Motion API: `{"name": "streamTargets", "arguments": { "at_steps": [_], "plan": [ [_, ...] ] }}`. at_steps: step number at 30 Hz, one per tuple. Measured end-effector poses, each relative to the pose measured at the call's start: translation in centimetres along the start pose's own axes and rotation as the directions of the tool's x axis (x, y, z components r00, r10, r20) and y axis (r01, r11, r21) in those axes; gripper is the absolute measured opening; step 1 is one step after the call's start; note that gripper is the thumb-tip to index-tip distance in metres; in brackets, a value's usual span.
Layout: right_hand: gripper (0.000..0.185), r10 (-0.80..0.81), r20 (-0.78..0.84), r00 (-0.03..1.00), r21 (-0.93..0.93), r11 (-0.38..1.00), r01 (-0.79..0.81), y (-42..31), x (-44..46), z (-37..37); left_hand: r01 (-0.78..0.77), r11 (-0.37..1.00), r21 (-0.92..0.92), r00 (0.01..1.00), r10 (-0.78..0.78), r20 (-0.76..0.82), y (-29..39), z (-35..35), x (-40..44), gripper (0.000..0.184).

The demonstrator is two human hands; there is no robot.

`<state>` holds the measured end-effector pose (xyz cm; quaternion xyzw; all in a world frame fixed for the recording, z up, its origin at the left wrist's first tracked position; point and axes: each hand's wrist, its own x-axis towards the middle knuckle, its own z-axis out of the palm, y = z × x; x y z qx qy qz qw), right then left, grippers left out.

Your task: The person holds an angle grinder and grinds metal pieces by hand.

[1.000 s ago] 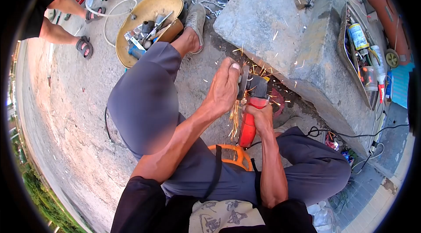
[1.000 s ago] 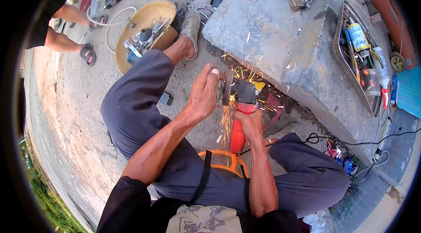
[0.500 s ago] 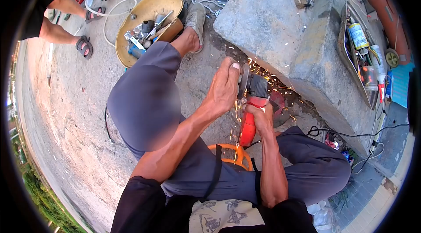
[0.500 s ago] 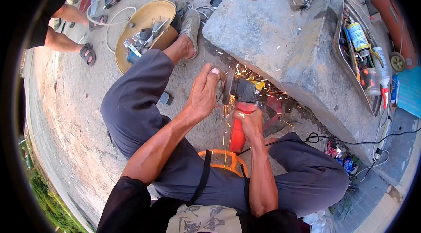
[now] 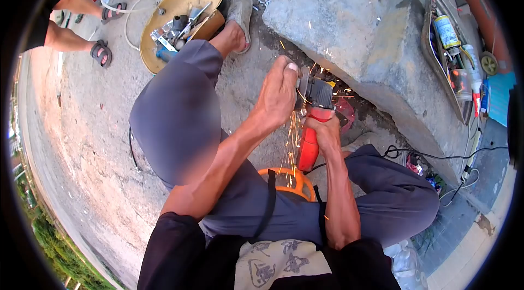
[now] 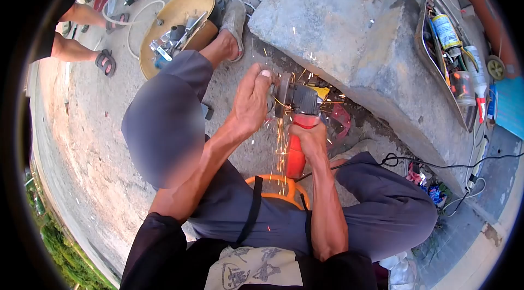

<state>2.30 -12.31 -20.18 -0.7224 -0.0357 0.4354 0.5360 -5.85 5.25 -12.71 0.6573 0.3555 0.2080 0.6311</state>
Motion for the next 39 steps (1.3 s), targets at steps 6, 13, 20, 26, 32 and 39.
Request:
{"name": "streamTargets", "arguments": {
  "at_steps": [6,13,20,26,32,39],
  "plan": [
    [0.019,0.041,0.009,0.999,0.003,0.999,-0.041,0.9,0.5,-0.3,0.017,1.0,0.008,1.0,-0.017,0.003,0.4,-0.3,0.0,0.03],
    [0.022,-0.005,-0.001,1.0,-0.02,1.0,0.005,-0.1,0.3,0.0,0.008,1.0,0.011,1.0,-0.008,0.011,0.0,-0.3,0.0,0.03],
    [0.02,0.009,0.003,1.0,-0.011,1.0,-0.009,0.1,0.5,-0.1,0.009,1.0,0.004,1.0,-0.009,0.01,0.1,-0.2,0.0,0.03],
    [0.022,0.008,-0.009,1.0,0.017,1.0,-0.008,-0.3,0.1,0.2,0.011,1.0,-0.017,1.0,-0.011,0.012,-0.1,-0.1,0.0,0.03],
    [0.02,0.016,-0.001,1.0,-0.015,1.0,-0.016,0.2,0.4,-0.2,0.02,1.0,0.001,1.0,-0.02,0.024,0.1,-0.2,-0.1,0.031],
    [0.017,0.003,-0.014,1.0,-0.005,1.0,-0.003,-0.2,0.1,0.2,0.016,1.0,-0.017,0.999,-0.015,0.03,0.1,-0.2,-0.1,0.031]
  ]
}}
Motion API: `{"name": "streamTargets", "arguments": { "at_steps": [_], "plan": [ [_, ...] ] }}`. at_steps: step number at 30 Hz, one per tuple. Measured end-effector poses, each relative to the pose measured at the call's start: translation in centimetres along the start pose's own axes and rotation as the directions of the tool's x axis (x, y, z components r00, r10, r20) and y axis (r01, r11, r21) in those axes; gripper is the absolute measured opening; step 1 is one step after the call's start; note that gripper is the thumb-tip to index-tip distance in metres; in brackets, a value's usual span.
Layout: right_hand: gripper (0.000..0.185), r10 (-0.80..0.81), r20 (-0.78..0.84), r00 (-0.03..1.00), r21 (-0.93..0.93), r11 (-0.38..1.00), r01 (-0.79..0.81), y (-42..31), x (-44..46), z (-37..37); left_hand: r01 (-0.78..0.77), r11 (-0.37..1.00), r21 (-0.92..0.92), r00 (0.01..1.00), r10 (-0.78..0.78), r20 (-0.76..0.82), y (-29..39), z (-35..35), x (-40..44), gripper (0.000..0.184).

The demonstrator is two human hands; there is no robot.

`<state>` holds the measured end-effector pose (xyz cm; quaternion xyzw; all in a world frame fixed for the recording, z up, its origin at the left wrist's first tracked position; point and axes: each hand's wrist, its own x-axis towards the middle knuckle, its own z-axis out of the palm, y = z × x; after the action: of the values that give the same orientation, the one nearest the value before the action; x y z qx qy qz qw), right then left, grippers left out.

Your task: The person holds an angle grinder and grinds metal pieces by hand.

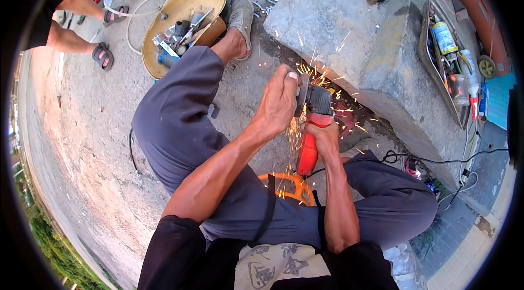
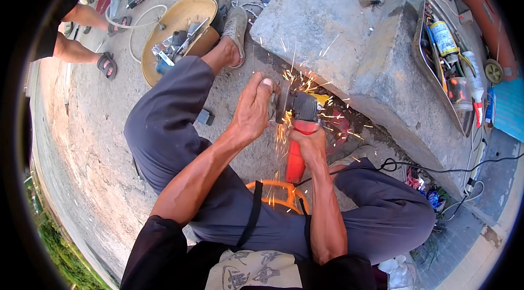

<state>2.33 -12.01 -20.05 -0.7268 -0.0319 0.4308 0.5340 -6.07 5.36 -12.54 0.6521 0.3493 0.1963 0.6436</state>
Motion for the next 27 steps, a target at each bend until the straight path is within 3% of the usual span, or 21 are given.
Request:
{"name": "streamTargets", "arguments": {
  "at_steps": [12,15,18,21,27],
  "plan": [
    [0.025,0.011,0.01,1.0,-0.022,1.0,-0.011,0.2,0.1,-0.2,0.043,0.999,0.032,0.999,-0.043,-0.006,0.2,0.0,-0.1,0.032],
    [0.022,0.008,0.001,1.0,0.046,0.999,-0.008,0.1,-0.1,-0.3,-0.038,0.999,0.024,0.998,0.039,-0.047,-0.9,0.2,0.1,0.03],
    [0.024,0.018,-0.005,1.0,0.271,0.963,-0.016,0.1,-0.9,-0.5,0.154,0.982,-0.104,0.983,-0.163,-0.084,-1.1,-1.1,0.7,0.03],
    [0.029,-0.024,-0.015,1.0,0.264,0.964,0.027,0.0,-0.6,-1.8,0.056,0.998,-0.041,0.99,-0.061,-0.128,-1.0,-3.2,1.6,0.031],
    [0.034,-0.024,-0.063,0.998,0.275,0.961,0.041,-0.5,-0.8,-2.1,0.005,0.992,-0.125,0.929,-0.051,-0.368,-3.5,-7.3,4.1,0.04]
  ]
}}
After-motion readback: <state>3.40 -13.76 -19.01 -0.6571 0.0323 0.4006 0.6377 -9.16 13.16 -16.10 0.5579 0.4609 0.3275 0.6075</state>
